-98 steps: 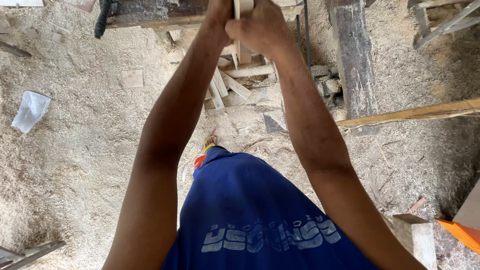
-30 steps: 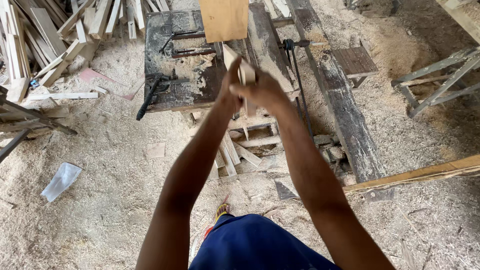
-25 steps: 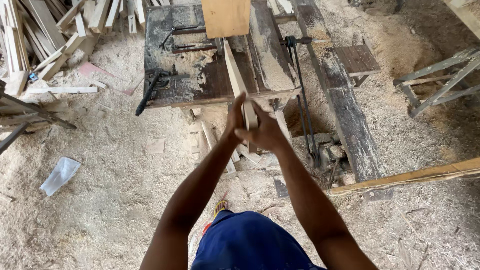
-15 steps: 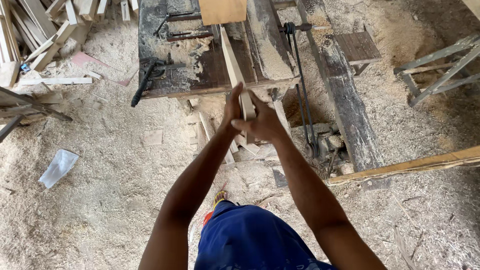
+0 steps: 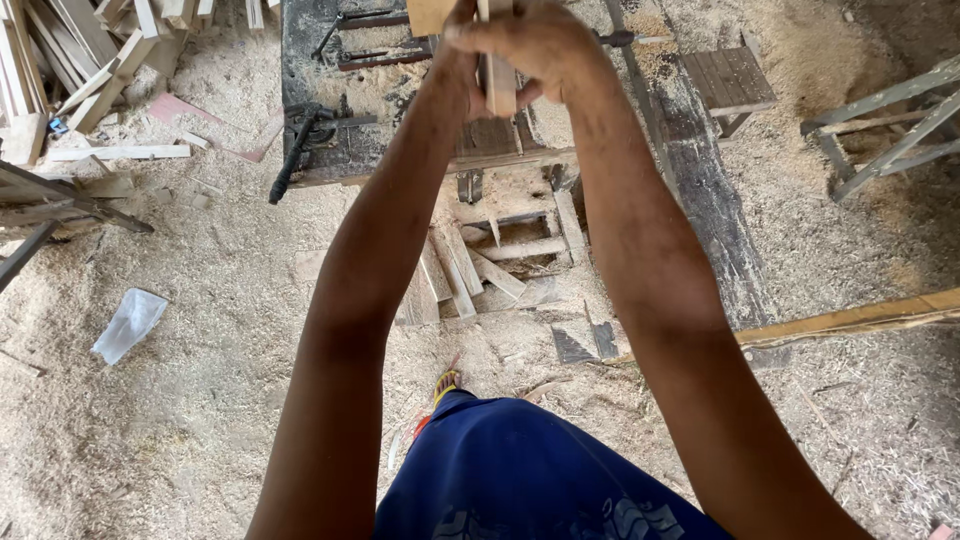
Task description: The person uses a wrench to tighten bolts on the table of a wood-cutting saw, then picks up a long wooden plank, turns it over in their hands and runs their hands along its surfaces while standing beside the machine.
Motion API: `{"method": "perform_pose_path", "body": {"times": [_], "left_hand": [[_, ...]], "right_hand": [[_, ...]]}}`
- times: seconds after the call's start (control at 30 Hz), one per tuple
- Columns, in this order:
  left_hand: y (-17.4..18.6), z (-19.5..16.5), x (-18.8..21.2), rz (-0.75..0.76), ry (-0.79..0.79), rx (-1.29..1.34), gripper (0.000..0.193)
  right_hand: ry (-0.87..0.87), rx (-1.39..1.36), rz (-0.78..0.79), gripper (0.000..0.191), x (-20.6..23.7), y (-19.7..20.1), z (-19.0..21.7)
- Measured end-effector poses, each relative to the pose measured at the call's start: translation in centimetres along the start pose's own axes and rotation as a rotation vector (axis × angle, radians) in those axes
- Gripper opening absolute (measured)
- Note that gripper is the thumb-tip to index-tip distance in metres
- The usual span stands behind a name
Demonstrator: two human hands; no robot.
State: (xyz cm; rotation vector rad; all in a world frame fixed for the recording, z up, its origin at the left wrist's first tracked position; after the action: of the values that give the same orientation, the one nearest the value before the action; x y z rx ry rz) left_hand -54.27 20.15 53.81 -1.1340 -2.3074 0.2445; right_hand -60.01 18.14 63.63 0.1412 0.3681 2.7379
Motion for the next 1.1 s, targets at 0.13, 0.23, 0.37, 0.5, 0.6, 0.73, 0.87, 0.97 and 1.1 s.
{"method": "perform_pose_path", "body": {"times": [0.13, 0.23, 0.37, 0.5, 0.6, 0.73, 0.87, 0.97, 1.1], "left_hand": [[0.0, -0.4, -0.7, 0.015, -0.025, -0.008, 0.08], [0.2, 2.2, -1.5, 0.003, -0.127, 0.045, 0.078], [2.7, 10.7, -1.3, -0.164, -0.207, 0.148, 0.048], [2.5, 19.5, 1.9, -0.016, -0.218, 0.234, 0.055], [3.7, 25.1, 4.4, -0.105, -0.215, 0.125, 0.052], [3.9, 30.4, 7.0, -0.045, -0.376, -0.199, 0.047], [4.9, 37.0, 8.9, 0.066, -0.184, -0.14, 0.035], [5.1, 41.1, 10.9, 0.038, 0.074, 0.17, 0.028], [2.5, 42.7, 13.5, 0.116, 0.084, 0.445, 0.042]], "right_hand": [[0.133, -0.05, 0.061, 0.053, 0.0, -0.1, 0.4], [-0.001, 0.204, 0.014, 0.056, 2.0, -0.4, -3.4], [-0.096, -0.05, 0.012, 0.099, 8.7, -2.5, -10.7], [-0.026, 0.009, 0.004, 0.105, 14.4, -5.1, -17.0], [0.001, -0.08, -0.033, 0.106, 18.4, -6.5, -21.8], [0.149, 0.083, -0.061, 0.102, 23.6, -8.1, -25.9], [0.122, 0.243, 0.024, 0.101, 28.0, -9.4, -29.8], [0.151, 0.38, 0.095, 0.068, 29.9, -9.1, -31.2], [-0.164, 0.22, -0.417, 0.068, 31.8, -2.6, -35.7]]}}
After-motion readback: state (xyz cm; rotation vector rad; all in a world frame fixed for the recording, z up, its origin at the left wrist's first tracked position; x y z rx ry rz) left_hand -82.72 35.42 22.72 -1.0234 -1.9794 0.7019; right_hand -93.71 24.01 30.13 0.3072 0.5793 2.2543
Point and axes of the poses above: each hand's wrist, its own x-axis away from the middle knuckle, its own y-axis out of the back of the hand, z = x × y, the point moved 10 cm from there along -x, towards the middle knuckle, and after that the axes turned 12 degrees about -x, right-handed, at the moved point
